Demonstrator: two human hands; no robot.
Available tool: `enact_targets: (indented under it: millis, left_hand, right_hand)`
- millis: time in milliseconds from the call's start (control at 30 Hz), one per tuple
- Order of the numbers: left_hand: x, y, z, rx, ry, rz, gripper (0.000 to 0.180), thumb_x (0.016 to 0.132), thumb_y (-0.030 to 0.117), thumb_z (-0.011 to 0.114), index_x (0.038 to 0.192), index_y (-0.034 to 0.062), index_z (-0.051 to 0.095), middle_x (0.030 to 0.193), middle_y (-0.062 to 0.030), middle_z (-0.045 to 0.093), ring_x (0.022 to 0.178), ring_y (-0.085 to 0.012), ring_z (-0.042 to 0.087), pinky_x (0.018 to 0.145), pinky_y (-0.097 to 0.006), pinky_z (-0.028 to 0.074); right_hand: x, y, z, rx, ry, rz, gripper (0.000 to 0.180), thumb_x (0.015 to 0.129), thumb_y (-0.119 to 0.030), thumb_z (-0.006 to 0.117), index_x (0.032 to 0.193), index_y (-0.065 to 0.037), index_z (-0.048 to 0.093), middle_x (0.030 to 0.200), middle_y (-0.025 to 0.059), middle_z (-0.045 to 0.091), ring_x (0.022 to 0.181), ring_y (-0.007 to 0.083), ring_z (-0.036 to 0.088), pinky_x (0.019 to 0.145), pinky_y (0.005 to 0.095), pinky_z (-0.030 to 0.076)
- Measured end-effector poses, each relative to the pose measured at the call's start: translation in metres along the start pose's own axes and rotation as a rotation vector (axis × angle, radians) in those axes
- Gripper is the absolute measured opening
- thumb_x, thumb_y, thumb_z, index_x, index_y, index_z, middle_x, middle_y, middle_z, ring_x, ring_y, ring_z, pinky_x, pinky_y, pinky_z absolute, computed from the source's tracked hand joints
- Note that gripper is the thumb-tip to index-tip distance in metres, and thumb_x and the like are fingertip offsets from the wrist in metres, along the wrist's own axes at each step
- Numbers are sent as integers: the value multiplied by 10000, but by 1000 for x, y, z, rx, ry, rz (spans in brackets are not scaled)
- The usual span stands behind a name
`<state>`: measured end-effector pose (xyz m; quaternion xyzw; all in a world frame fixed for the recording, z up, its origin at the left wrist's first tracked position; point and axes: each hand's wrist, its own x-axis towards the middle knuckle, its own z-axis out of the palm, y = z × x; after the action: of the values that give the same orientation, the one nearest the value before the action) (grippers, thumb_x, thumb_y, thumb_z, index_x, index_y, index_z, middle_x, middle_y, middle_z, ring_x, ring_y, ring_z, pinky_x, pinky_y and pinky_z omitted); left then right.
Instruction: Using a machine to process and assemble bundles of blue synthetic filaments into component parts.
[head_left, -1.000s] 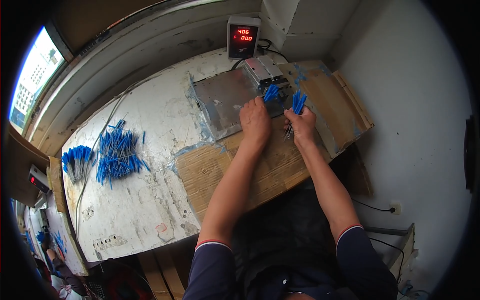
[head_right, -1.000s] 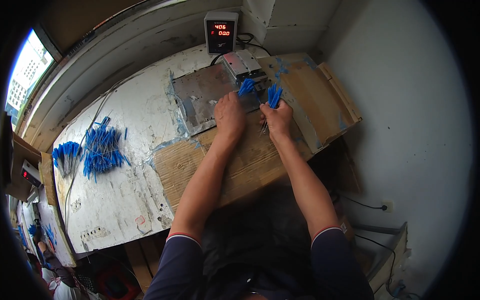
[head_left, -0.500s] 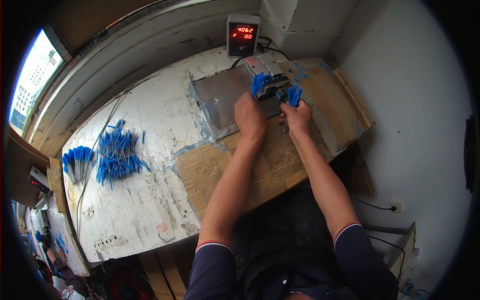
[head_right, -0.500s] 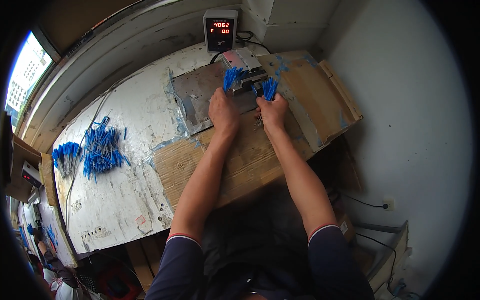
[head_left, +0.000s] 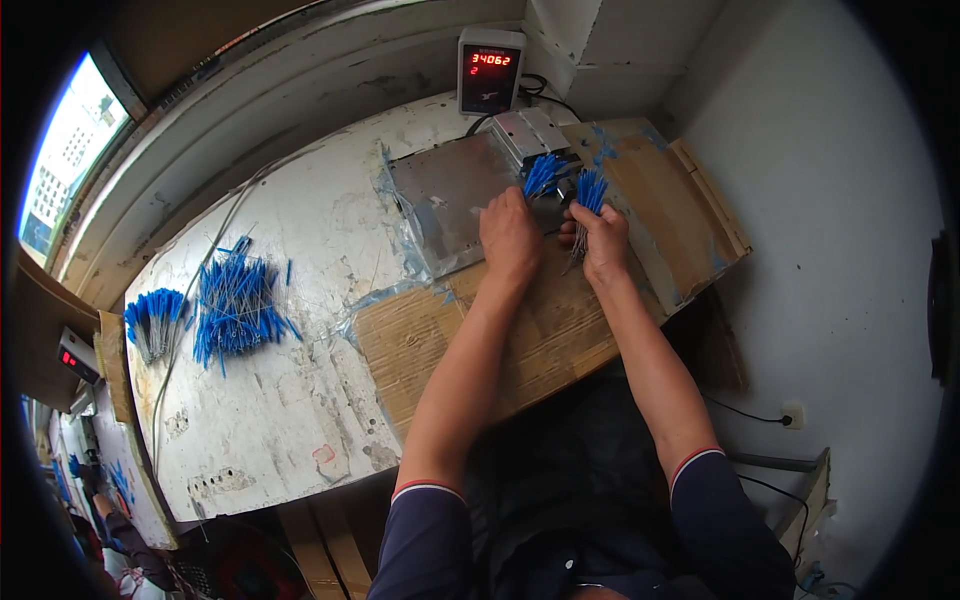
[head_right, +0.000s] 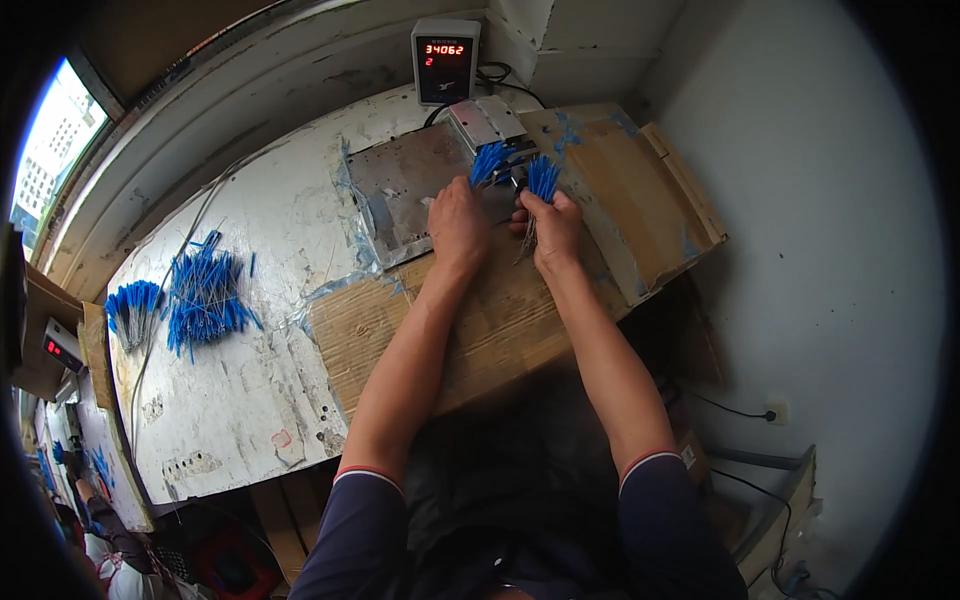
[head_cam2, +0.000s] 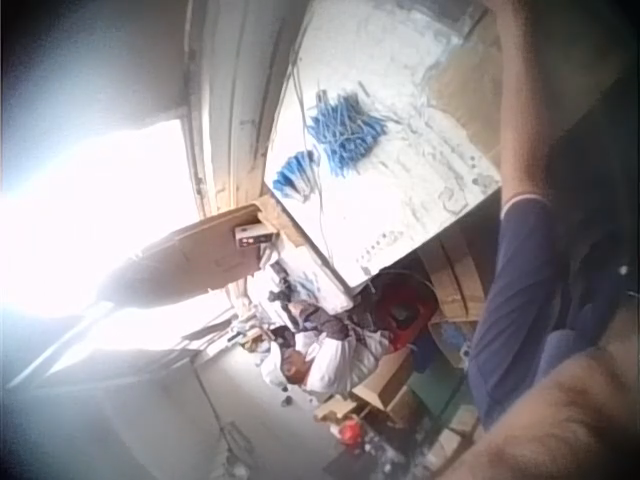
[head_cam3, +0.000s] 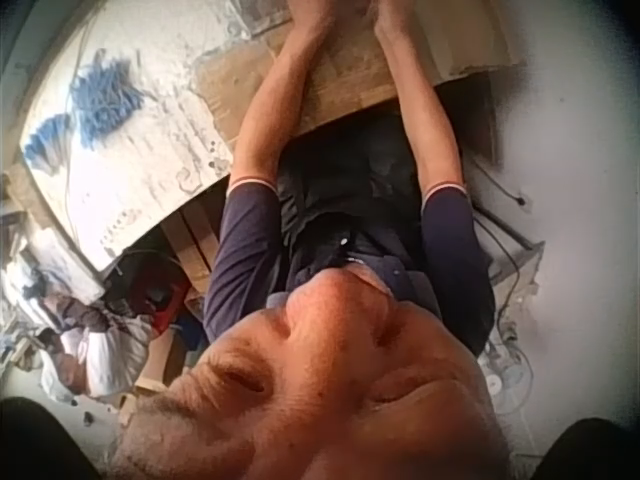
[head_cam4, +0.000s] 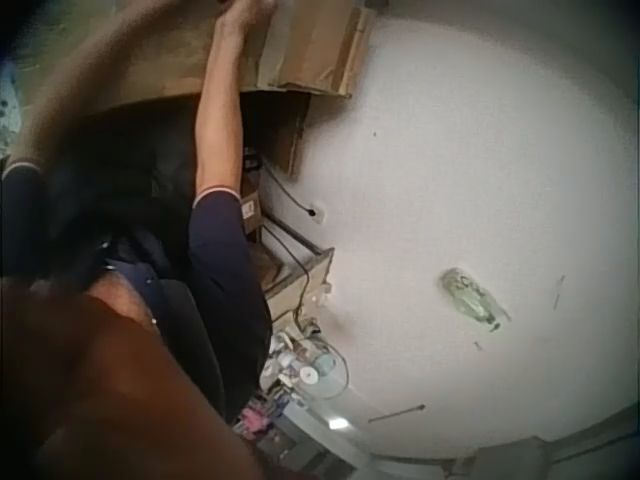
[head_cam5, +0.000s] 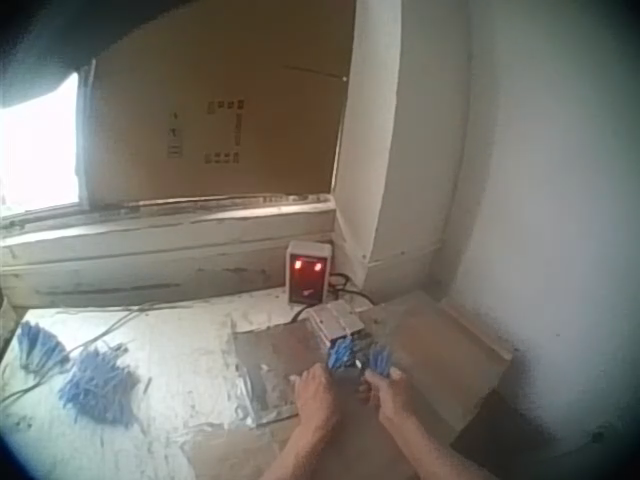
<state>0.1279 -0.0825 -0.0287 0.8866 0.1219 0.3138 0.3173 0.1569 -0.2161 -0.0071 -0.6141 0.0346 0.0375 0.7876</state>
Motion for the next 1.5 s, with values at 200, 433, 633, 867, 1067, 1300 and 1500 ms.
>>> enact_targets:
  millis: [200,433,633,867,1067,1300,1500]
  left_hand:
    - [0,1,-2,0,-15,2,123,931,158,584,922,36,573,893,-183,674,903,-382,641,780,-501,476]
    - [0,3,-2,-11,-18,-22,101,921,135,566,921,34,572,888,-186,670,878,-388,637,779,-498,477]
    - [-1,1,-3,-9,-11,-6,89,910,123,558,920,36,576,883,-176,670,887,-379,638,782,-488,478]
    - [-4,4,-1,100,-44,104,88,860,64,537,924,32,588,895,-171,670,895,-346,644,789,-464,490]
    - [-3,1,-2,54,20,-7,76,895,78,549,952,33,569,898,-171,671,883,-368,657,760,-475,507]
    - [-1,0,-2,-76,102,-159,140,955,169,589,966,38,542,852,-189,673,832,-423,663,708,-532,496]
    - [-1,0,-3,-43,115,-136,126,936,153,597,999,49,568,951,-163,677,915,-380,645,767,-482,494]
  right_hand:
    - [-8,-2,3,88,-40,-196,107,899,-102,709,923,-5,671,807,59,672,650,123,633,569,291,562]
    - [-10,21,-4,-10,-36,-184,134,885,-102,733,963,-1,692,812,41,667,707,113,626,635,278,548]
    - [-13,8,-5,-65,-29,-51,131,847,-87,752,913,-22,658,769,33,653,625,126,625,547,284,544]
    - [-10,2,-10,-81,-54,-19,111,820,-45,707,908,-7,650,772,50,657,611,137,625,514,296,544]
    - [-5,6,-5,-116,-11,-32,104,809,-22,685,898,-1,635,771,49,641,601,139,620,500,301,542]
    - [6,9,7,-138,11,-84,100,810,-5,668,898,13,623,768,64,637,589,144,618,473,300,534]
    - [11,8,12,-202,53,-63,104,807,6,654,906,16,625,759,67,637,573,148,616,445,306,526]
